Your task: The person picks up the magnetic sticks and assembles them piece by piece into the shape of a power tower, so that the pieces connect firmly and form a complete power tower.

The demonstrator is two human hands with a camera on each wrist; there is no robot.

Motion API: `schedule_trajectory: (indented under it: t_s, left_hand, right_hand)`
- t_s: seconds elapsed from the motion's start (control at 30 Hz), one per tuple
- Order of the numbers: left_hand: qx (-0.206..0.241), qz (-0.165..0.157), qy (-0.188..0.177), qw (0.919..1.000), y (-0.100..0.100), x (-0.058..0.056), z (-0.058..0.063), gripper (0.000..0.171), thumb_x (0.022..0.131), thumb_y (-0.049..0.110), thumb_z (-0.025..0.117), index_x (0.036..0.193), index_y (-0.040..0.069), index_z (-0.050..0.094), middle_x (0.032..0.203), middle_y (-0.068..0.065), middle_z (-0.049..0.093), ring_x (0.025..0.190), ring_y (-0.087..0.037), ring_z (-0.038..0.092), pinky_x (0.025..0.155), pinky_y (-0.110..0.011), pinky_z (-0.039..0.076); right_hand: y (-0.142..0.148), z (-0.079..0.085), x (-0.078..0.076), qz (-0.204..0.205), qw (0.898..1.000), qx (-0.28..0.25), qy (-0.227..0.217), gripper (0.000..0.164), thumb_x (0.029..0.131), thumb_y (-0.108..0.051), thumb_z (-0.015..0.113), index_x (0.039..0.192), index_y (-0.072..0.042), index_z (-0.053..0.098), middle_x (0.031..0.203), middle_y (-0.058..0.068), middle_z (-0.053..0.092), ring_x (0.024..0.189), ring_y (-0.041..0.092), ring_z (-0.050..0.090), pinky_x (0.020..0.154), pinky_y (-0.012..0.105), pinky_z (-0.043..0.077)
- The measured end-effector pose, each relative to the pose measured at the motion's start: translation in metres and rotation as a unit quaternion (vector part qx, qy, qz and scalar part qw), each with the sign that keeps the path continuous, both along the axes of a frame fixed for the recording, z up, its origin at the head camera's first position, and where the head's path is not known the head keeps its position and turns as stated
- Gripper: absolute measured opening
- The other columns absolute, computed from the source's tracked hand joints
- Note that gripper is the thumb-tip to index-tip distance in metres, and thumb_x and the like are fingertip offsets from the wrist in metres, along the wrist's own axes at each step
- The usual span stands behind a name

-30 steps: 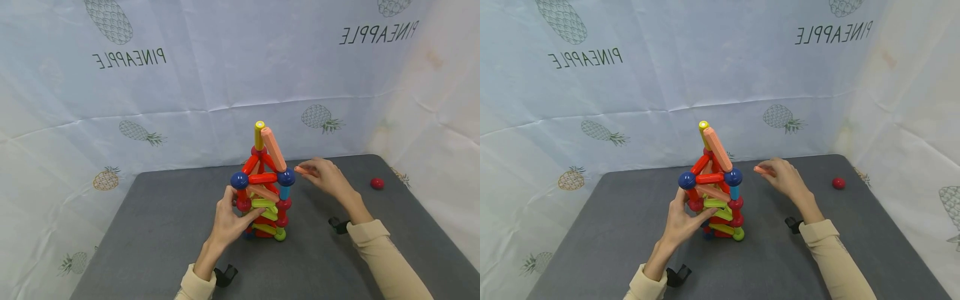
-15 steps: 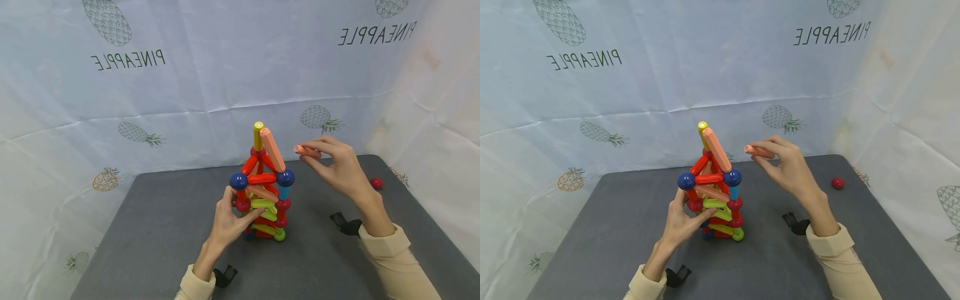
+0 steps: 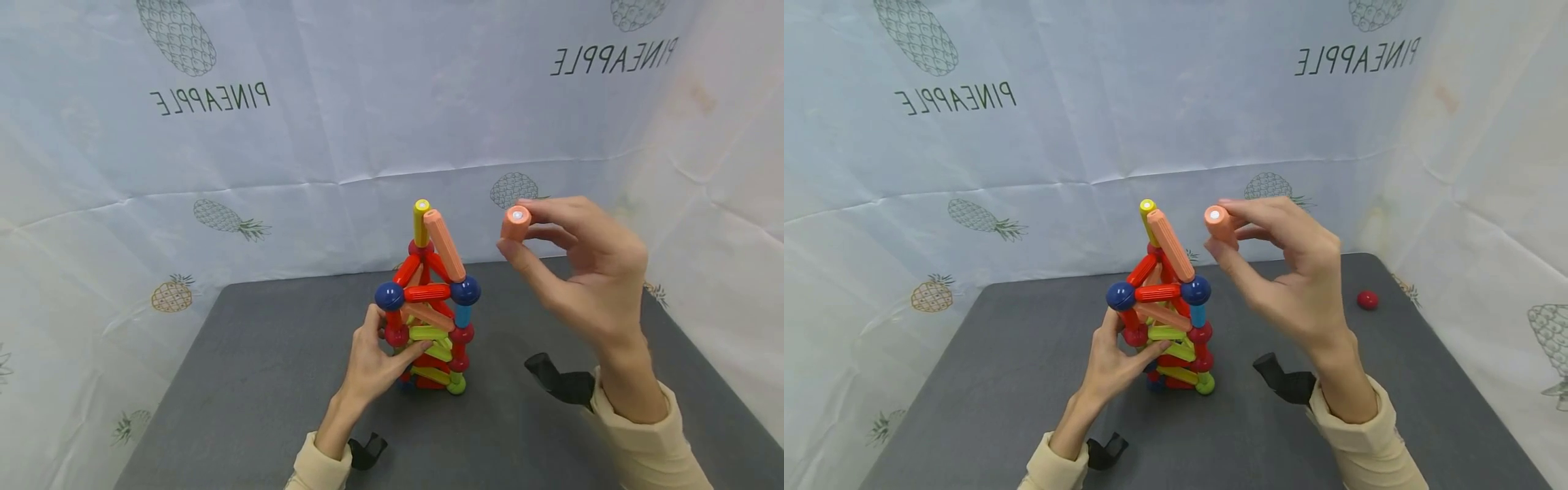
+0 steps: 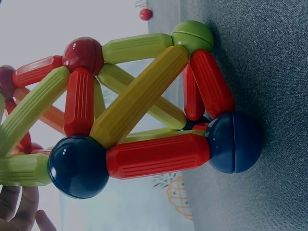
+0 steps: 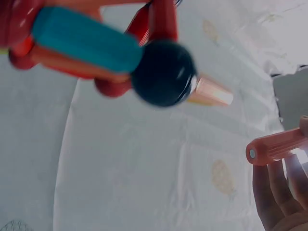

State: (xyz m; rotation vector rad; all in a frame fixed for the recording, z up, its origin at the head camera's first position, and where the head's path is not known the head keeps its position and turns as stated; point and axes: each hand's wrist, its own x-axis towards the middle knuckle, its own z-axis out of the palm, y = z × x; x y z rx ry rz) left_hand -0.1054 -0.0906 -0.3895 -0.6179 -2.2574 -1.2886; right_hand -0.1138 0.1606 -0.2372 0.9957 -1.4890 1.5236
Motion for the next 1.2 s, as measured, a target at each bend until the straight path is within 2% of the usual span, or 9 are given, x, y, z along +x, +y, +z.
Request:
schedule_trajectory:
  t_s: [0.07, 0.33, 0.47, 0.6, 0.7, 0.83, 0.97, 1.07, 1.2]
  left_hand:
    - [0.001, 0.003, 0.000, 1.0000, 0.000, 0.000, 0.000, 0.055, 0.081, 0.018, 0.087, 0.120, 0.007, 0.049, 0.109, -0.013, 0.074, 0.092, -0.020, 0.071, 0.078, -0.029, 0.060]
    - [-0.010, 0.052, 0.015, 0.9985, 0.010, 0.009, 0.001, 0.051, 0.076, 0.025, 0.091, 0.108, 0.010, 0.054, 0.082, 0.000, 0.067, 0.067, -0.008, 0.059, 0.058, -0.017, 0.048]
    - [0.016, -0.054, -0.013, 0.9983, 0.005, 0.011, 0.006, 0.049, 0.079, 0.026, 0.090, 0.113, 0.011, 0.057, 0.087, -0.003, 0.073, 0.071, -0.004, 0.068, 0.064, -0.022, 0.058]
    - [0.048, -0.186, -0.044, 0.9805, -0.011, 0.007, 0.008, 0.044, 0.085, 0.037, 0.083, 0.108, 0.008, 0.059, 0.086, -0.011, 0.072, 0.070, -0.006, 0.071, 0.064, -0.030, 0.062]
    - [0.054, -0.179, -0.030, 0.9819, -0.022, 0.001, 0.006, 0.062, 0.083, 0.054, 0.078, 0.111, 0.004, 0.055, 0.094, -0.016, 0.066, 0.079, -0.010, 0.066, 0.068, -0.030, 0.060]
    - [0.024, -0.135, -0.073, 0.9878, -0.029, -0.008, 0.002, 0.101, 0.076, 0.073, 0.073, 0.147, 0.009, 0.039, 0.141, -0.016, 0.051, 0.123, -0.022, 0.050, 0.094, -0.040, 0.050]
    - [-0.025, -0.206, -0.181, 0.9614, -0.030, -0.020, -0.003, 0.126, 0.071, 0.073, 0.077, 0.165, 0.028, 0.006, 0.171, -0.005, 0.017, 0.153, -0.030, 0.025, 0.116, -0.055, 0.035]
    - [-0.056, -0.257, -0.222, 0.9387, -0.026, -0.027, -0.007, 0.129, 0.072, 0.061, 0.084, 0.164, 0.032, -0.001, 0.172, 0.000, 0.014, 0.155, -0.028, 0.026, 0.122, -0.061, 0.029]
    - [-0.063, -0.261, -0.230, 0.9355, -0.018, -0.028, -0.014, 0.127, 0.073, 0.048, 0.090, 0.163, 0.030, 0.002, 0.166, 0.000, 0.026, 0.150, -0.024, 0.035, 0.121, -0.061, 0.033]
  right_hand:
    - [-0.007, 0.001, 0.003, 0.027, 1.000, -0.003, 0.006, 0.034, 0.081, 0.002, 0.082, 0.108, 0.017, 0.069, 0.101, 0.005, 0.074, 0.090, 0.014, 0.070, 0.089, 0.022, 0.059]
    - [-0.026, -0.002, 0.012, 0.003, 0.997, 0.068, -0.031, 0.035, 0.083, -0.006, 0.083, 0.112, 0.009, 0.072, 0.107, -0.001, 0.075, 0.094, 0.012, 0.071, 0.083, 0.021, 0.060]
    - [-0.029, -0.002, 0.015, -0.008, 0.996, 0.082, -0.043, 0.036, 0.081, 0.000, 0.083, 0.116, 0.005, 0.073, 0.106, -0.002, 0.076, 0.091, 0.011, 0.071, 0.079, 0.021, 0.061]
    - [-0.030, -0.002, 0.017, -0.031, 0.994, 0.091, -0.059, 0.039, 0.079, 0.001, 0.084, 0.117, 0.001, 0.075, 0.098, -0.001, 0.076, 0.086, 0.010, 0.071, 0.074, 0.019, 0.061]
    - [-0.030, -0.002, 0.019, -0.050, 0.990, 0.107, -0.078, 0.045, 0.074, 0.005, 0.085, 0.117, -0.003, 0.076, 0.090, 0.001, 0.074, 0.082, 0.007, 0.070, 0.070, 0.019, 0.060]
    - [-0.032, -0.002, 0.020, -0.064, 0.984, 0.129, -0.100, 0.050, 0.069, 0.009, 0.086, 0.117, -0.004, 0.076, 0.086, 0.004, 0.073, 0.080, 0.005, 0.068, 0.066, 0.019, 0.060]
    - [-0.032, -0.003, 0.022, -0.056, 0.982, 0.138, -0.115, 0.050, 0.069, 0.010, 0.086, 0.116, -0.002, 0.076, 0.087, 0.005, 0.074, 0.078, 0.006, 0.068, 0.065, 0.021, 0.060]
    - [-0.032, -0.004, 0.023, -0.046, 0.981, 0.141, -0.125, 0.050, 0.070, 0.010, 0.086, 0.117, -0.002, 0.075, 0.087, 0.005, 0.074, 0.078, 0.006, 0.068, 0.065, 0.023, 0.061]
    - [-0.032, -0.006, 0.024, -0.043, 0.979, 0.144, -0.135, 0.050, 0.070, 0.010, 0.086, 0.117, -0.002, 0.075, 0.087, 0.005, 0.074, 0.078, 0.007, 0.069, 0.064, 0.024, 0.061]
